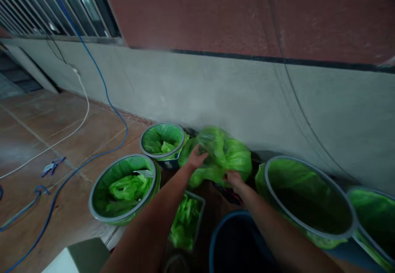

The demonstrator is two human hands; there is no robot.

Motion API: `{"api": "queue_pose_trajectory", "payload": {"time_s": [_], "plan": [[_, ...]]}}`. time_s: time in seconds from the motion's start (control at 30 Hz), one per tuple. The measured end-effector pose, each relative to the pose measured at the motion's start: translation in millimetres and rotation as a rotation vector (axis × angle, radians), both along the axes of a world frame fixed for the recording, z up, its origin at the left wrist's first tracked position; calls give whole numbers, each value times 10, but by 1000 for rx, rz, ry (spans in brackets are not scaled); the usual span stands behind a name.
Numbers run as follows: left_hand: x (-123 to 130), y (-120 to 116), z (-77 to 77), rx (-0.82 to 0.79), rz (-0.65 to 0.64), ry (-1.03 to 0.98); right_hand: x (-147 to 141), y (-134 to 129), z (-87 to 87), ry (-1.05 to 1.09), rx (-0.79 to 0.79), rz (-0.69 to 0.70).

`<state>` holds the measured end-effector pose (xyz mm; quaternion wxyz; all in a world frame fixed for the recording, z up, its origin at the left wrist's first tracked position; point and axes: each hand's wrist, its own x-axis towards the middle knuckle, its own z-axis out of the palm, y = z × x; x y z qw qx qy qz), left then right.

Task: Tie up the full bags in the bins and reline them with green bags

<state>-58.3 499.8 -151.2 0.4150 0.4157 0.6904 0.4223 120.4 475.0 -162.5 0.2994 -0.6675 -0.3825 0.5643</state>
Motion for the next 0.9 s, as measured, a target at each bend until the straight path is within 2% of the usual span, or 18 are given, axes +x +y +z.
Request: {"api": "queue_pose_trajectory", "payload": {"time_s": [0.07,0.1,0.17,0.27,0.37,0.4,0.47,0.57,0.67,0.77,0.9], "plan": [[-45,35,-341,-54,-127,219,14,12,-184,-87,-49,71],[-55,54,-460,-74,-189,318,20,37,-221,-131,-51,115],[-53,94,-601,-111,-295,471,6,127,-196,-226,-19,197],[-2,99,-632,-154,-354,598,-122,321,16,-434,194,301],[68,-12,-553,-139,-338,650,-392,544,253,-677,695,490],[82,-65,-518,-116,-316,669,-496,619,298,-739,812,575],[79,-167,-455,-53,-218,719,-681,757,298,-876,892,742],[-18,-256,-431,-4,-17,796,-781,890,76,-1043,732,960],[-150,-258,-544,-163,65,765,-606,915,-267,-1120,453,1038],[-150,-228,-759,-327,-53,556,-289,891,-520,-1156,320,1005],[91,-203,-1035,-253,-230,389,43,832,-662,-1207,337,970]]}}
